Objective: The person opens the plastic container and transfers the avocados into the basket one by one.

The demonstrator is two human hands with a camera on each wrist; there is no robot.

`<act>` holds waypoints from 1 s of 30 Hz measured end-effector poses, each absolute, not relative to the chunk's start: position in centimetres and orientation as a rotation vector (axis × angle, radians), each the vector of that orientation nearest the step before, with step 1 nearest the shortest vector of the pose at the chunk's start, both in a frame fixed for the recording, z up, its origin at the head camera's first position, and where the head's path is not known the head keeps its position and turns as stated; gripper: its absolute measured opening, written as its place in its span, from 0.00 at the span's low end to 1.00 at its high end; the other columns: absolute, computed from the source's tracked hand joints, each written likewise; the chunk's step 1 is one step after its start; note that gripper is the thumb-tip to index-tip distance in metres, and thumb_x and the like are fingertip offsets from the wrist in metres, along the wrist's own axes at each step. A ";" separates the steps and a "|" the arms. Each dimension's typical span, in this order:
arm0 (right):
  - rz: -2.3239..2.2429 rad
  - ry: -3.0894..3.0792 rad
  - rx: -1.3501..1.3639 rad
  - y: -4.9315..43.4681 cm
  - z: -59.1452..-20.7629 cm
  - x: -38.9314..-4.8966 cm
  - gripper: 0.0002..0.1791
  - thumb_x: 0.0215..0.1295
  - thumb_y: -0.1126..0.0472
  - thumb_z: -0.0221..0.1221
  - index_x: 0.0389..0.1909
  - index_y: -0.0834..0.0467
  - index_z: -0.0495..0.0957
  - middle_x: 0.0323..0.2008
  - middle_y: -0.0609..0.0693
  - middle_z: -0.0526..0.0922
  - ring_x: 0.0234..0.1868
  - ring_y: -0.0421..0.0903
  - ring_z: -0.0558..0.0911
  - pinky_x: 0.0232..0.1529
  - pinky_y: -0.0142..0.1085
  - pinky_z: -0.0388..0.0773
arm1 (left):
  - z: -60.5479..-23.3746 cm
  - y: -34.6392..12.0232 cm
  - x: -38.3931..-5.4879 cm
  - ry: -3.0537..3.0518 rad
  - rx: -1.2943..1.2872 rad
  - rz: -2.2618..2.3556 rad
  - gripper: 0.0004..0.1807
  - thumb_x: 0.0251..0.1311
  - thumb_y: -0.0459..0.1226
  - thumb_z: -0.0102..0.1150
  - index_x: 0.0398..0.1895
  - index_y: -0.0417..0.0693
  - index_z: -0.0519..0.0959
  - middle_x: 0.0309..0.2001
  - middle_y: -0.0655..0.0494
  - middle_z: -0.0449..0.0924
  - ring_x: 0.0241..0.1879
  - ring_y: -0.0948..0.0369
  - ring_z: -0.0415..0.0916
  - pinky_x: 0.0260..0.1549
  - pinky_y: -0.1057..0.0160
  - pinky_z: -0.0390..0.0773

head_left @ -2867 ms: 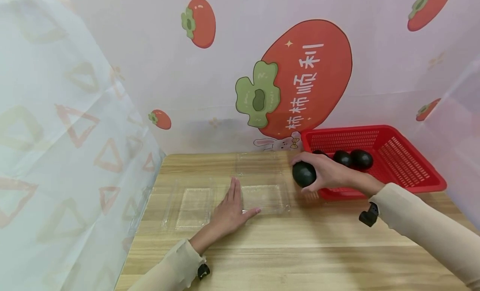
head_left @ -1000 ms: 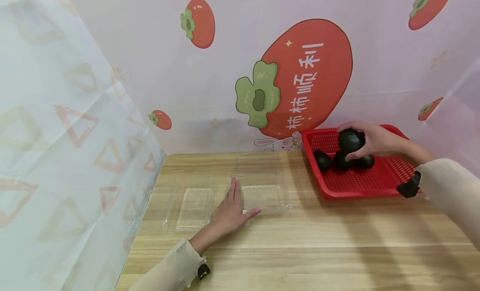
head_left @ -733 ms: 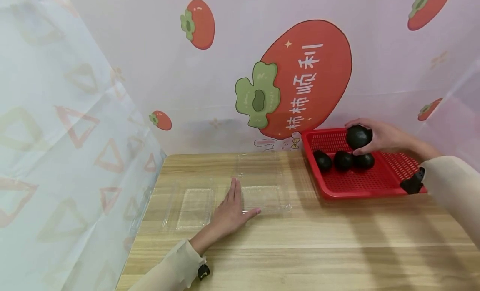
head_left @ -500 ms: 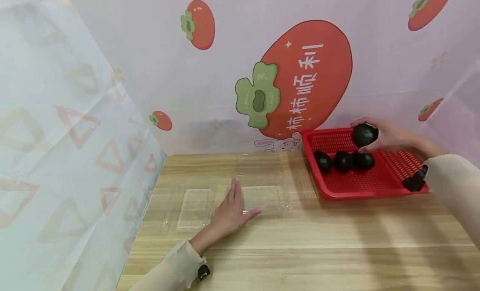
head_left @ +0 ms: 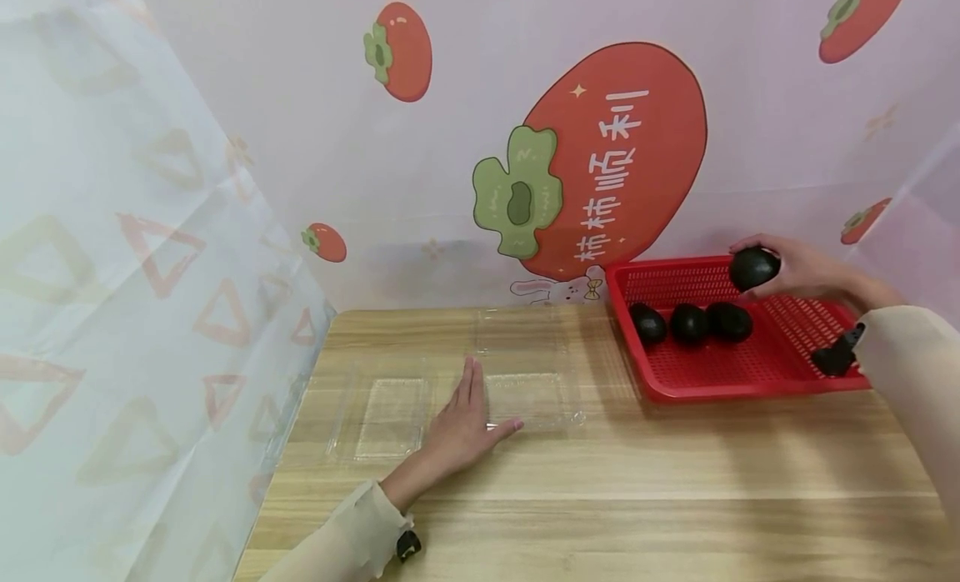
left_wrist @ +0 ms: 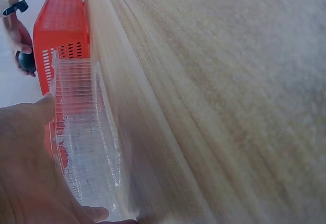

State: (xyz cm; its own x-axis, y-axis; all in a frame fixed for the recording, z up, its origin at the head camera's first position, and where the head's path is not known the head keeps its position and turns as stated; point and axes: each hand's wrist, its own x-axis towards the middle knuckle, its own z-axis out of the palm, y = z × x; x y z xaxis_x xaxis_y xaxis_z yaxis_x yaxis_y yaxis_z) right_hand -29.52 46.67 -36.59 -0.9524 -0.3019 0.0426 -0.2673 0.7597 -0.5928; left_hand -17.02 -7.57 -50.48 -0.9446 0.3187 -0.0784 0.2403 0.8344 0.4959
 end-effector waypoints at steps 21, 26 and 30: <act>-0.810 2.718 -0.235 51.0 -38.2 -29.3 0.42 0.62 0.66 0.74 0.72 0.69 0.62 0.66 0.72 0.66 0.59 0.65 0.70 0.42 0.31 0.79 | -50.7 -7.6 -17.1 2.870 0.449 0.720 0.66 0.67 0.69 0.58 0.86 0.36 0.36 0.86 0.40 0.31 0.83 0.43 0.46 0.71 0.42 0.69; -0.822 2.664 -0.215 51.5 -38.9 -29.1 0.43 0.62 0.65 0.74 0.72 0.70 0.60 0.65 0.73 0.65 0.60 0.69 0.69 0.44 0.34 0.78 | -50.6 -7.5 -17.1 2.860 0.447 0.704 0.66 0.67 0.70 0.57 0.86 0.37 0.34 0.87 0.41 0.30 0.83 0.43 0.46 0.72 0.42 0.68; -0.824 2.639 -0.196 51.5 -39.3 -29.1 0.43 0.63 0.64 0.74 0.71 0.69 0.59 0.64 0.73 0.64 0.60 0.71 0.69 0.46 0.40 0.81 | -50.6 -7.5 -17.1 2.862 0.444 0.693 0.66 0.68 0.70 0.56 0.86 0.37 0.34 0.87 0.41 0.30 0.83 0.43 0.46 0.73 0.43 0.67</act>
